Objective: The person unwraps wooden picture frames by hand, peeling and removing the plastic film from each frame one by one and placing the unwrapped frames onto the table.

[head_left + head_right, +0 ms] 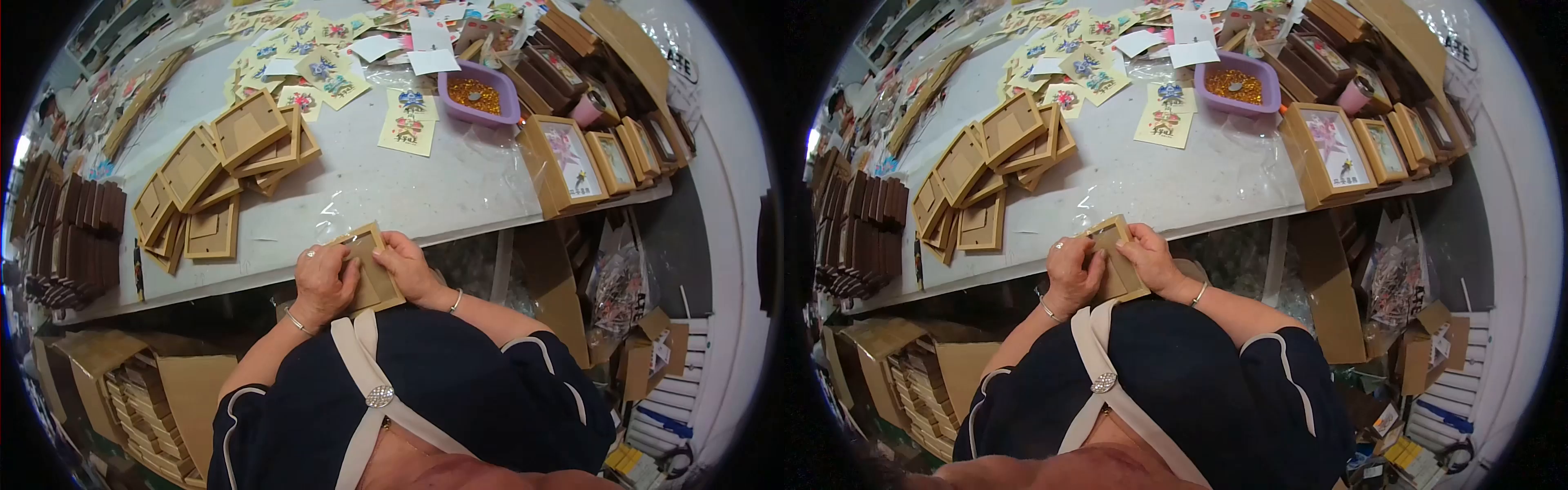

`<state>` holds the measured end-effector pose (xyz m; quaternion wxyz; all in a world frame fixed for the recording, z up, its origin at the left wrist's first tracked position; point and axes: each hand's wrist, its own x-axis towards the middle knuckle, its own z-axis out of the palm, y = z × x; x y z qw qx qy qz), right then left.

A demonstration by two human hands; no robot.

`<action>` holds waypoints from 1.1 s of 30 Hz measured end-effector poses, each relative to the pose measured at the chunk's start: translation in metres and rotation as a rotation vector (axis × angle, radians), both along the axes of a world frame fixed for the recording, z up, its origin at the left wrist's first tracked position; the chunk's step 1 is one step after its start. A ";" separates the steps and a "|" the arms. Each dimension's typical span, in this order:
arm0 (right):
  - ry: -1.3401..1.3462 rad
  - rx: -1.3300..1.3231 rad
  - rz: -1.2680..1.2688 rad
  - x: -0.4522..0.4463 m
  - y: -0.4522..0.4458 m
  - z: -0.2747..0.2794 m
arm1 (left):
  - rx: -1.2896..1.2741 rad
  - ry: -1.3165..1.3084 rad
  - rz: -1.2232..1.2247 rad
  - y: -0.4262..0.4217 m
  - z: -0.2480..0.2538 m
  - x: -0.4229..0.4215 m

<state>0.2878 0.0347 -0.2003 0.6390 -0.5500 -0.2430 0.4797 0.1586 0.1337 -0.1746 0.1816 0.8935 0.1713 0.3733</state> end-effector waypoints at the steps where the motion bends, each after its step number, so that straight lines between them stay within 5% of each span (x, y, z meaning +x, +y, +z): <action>1: 0.006 -0.012 0.004 -0.001 0.000 0.002 | 0.009 0.000 -0.002 -0.001 0.005 0.001; 14: 0.186 -0.157 0.136 0.008 0.005 0.018 | 0.192 0.006 -0.440 -0.001 0.012 -0.010; 22: -0.222 -0.293 -0.069 0.051 0.016 0.026 | 0.342 0.084 -0.576 -0.006 0.029 -0.005; 24: 0.269 0.002 -0.217 0.068 0.017 0.027 | 0.346 0.120 -0.552 -0.003 0.030 -0.005; 27: 0.612 0.049 -0.126 0.073 0.011 0.019 | 0.399 0.177 -0.496 0.002 0.021 -0.008; 31: 0.649 0.007 0.021 0.067 0.003 0.020 | 0.478 0.400 -0.300 0.028 0.021 -0.017; 33: 0.570 0.004 0.136 0.061 0.002 0.018 | 0.480 0.281 -0.212 0.051 0.016 -0.017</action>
